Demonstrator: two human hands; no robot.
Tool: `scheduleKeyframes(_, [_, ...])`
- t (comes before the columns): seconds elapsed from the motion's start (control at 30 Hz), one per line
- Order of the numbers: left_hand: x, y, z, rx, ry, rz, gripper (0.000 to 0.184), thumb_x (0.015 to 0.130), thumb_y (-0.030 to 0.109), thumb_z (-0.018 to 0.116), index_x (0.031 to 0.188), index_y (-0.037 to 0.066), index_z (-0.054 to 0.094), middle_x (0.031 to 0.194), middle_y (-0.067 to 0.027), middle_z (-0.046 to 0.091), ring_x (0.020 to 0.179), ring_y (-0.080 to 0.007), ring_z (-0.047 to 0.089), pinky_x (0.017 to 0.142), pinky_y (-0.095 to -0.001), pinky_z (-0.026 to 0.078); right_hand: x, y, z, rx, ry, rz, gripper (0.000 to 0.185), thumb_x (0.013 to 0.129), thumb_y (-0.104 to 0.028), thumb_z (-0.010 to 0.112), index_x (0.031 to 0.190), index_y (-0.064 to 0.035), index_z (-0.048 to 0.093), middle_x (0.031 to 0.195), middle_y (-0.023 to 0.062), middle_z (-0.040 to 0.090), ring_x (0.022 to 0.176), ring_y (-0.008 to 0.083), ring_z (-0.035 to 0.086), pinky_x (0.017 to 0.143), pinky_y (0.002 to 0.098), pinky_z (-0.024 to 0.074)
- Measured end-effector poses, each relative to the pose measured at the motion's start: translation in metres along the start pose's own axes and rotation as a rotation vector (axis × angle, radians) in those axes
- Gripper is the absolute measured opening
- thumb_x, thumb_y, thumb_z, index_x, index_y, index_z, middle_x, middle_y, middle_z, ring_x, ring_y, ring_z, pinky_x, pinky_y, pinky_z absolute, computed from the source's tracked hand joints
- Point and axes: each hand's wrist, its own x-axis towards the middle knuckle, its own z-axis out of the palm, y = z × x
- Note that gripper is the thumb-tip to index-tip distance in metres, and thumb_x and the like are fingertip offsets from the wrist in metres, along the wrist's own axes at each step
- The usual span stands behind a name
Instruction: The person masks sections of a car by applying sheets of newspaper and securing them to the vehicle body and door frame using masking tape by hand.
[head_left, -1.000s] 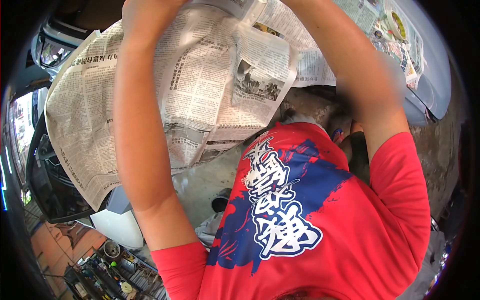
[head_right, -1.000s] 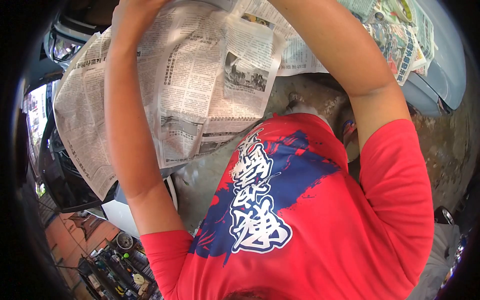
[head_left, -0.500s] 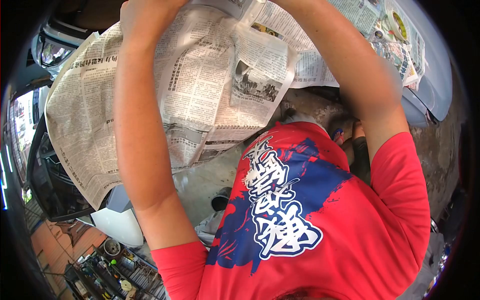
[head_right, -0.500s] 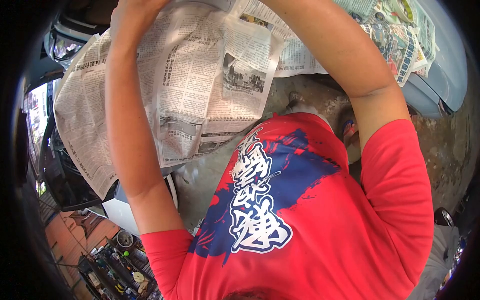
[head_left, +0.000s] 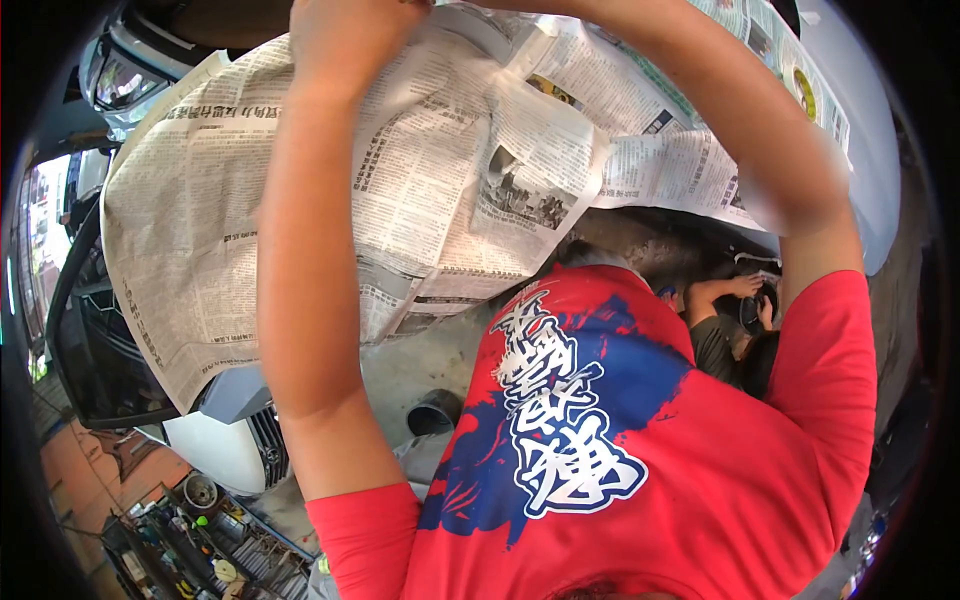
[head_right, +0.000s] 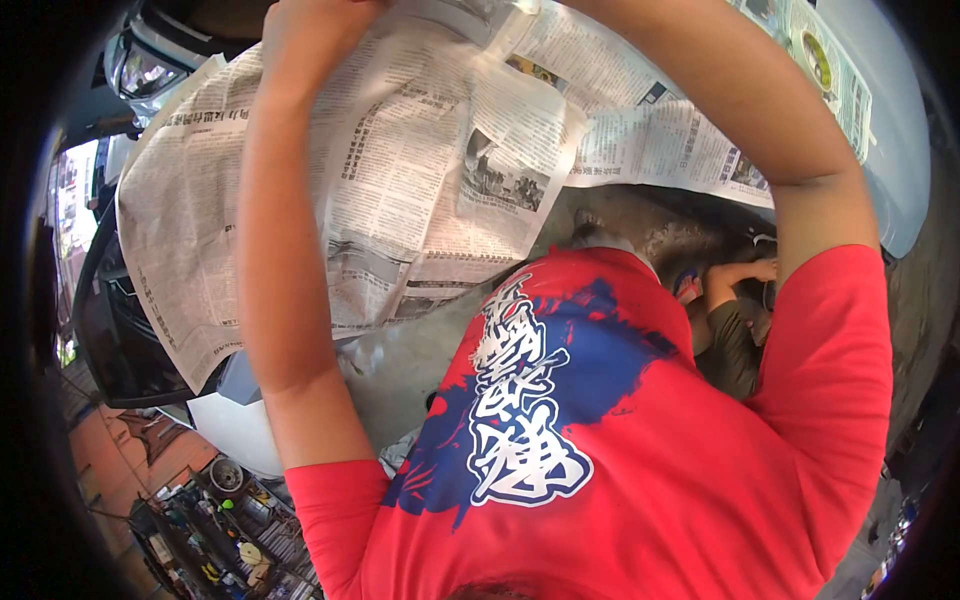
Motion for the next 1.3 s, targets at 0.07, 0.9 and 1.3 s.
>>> scheduleKeyframes(0.07, [0.001,-0.004,0.007,0.025,-0.005,-0.026,0.026,0.078,0.032,0.079,0.08,0.006,0.071,0.087,-0.0129,0.071,0.096,-0.0364,0.065,0.084,-0.0501,0.052,0.01,0.008,0.0,0.014,-0.002,-0.104,0.011,0.088,-0.015,0.061,0.085,-0.008,0.069,0.09,0.0092,0.068,0.08,0.0324,0.07,0.07,0.0431,0.0558])
scheduleKeyframes(0.9, [-0.194,-0.048,-0.12,-0.387,0.581,-0.306,0.048,0.084,0.026,0.082,0.125,0.009,0.065,0.148,-0.0199,0.049,0.139,-0.0404,0.042,0.118,-0.0518,0.032,0.043,-0.041,0.029,0.437,-0.202,0.417,0.052,0.103,-0.012,0.048,0.154,-0.0002,0.045,0.162,0.022,0.04,0.155,0.0331,0.031,0.126,0.0411,0.0212])
scheduleKeyframes(1.3, [-0.649,-0.387,-0.198,-0.036,1.083,-1.43,0.049,0.11,0.04,0.046,0.128,-0.004,0.061,0.13,-0.0219,0.063,0.125,-0.0376,0.057,0.108,-0.0427,0.042,0.367,-0.2,0.01,0.61,0.234,0.089,0.058,0.11,-0.046,0.045,0.143,0.0005,0.058,0.147,0.0169,0.059,0.14,0.0291,0.052,0.119,0.0343,0.0356])
